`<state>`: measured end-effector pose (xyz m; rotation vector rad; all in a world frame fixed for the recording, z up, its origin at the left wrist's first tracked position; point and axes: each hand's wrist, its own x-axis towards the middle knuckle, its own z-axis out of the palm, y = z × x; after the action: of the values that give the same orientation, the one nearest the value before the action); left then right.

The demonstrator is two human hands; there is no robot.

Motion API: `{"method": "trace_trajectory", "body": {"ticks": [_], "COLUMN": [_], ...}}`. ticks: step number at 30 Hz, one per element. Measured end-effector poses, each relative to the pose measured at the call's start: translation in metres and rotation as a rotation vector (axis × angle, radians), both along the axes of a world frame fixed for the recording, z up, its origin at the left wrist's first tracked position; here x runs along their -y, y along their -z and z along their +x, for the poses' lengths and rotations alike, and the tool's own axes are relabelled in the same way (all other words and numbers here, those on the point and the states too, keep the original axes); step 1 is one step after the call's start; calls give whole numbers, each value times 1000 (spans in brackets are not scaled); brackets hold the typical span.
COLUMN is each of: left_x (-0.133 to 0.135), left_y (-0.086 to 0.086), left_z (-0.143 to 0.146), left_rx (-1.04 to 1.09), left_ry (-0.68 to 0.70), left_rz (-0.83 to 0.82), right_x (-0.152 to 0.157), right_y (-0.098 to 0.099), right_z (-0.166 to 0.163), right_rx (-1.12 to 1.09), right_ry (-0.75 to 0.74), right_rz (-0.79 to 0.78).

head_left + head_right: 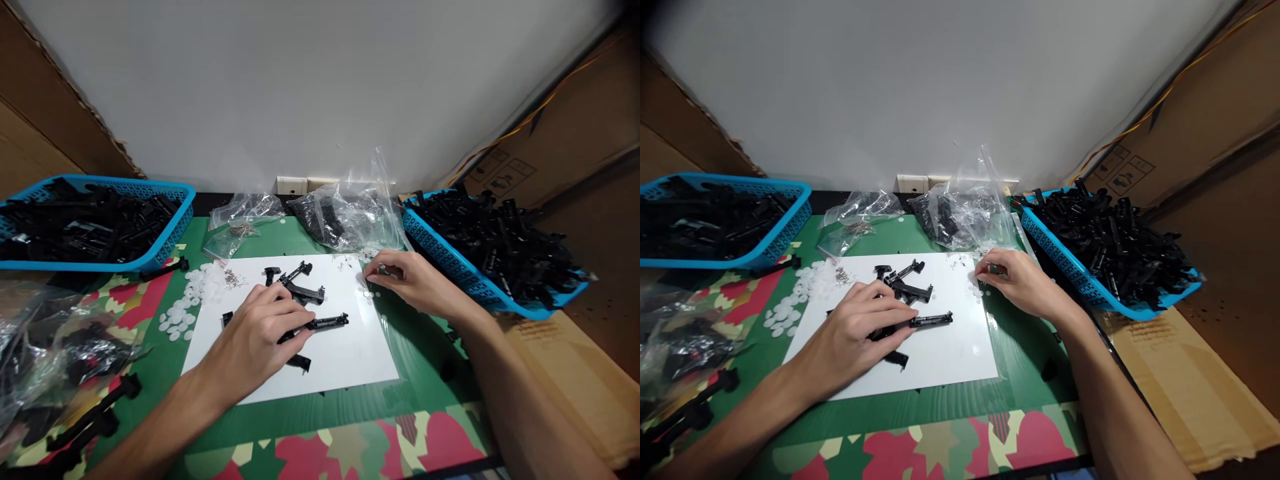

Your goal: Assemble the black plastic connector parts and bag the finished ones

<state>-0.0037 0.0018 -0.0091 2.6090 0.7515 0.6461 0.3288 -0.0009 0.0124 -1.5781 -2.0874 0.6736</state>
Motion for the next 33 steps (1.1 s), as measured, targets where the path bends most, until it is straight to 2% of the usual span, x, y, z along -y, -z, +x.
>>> {"method": "trace_trajectory", "body": {"ticks": [17,25,29,33], "left_x": [1,2,3,4], "left_y": [1,-2,-4,-7], "left_z": [0,2,2,2], "left_rx": [3,55,76,141], "left_ry": [-17,-72,-57,-39], "left_rz": [36,72,83,108], "right_x": [0,2,2,10], "right_y": [7,10,8,-3], "right_z": [-6,-10,-17,-41], "right_rx": [115,195,110,-145], "right_ry": [-111,-70,-22,0], "right_rz": [45,63,86,127]}}
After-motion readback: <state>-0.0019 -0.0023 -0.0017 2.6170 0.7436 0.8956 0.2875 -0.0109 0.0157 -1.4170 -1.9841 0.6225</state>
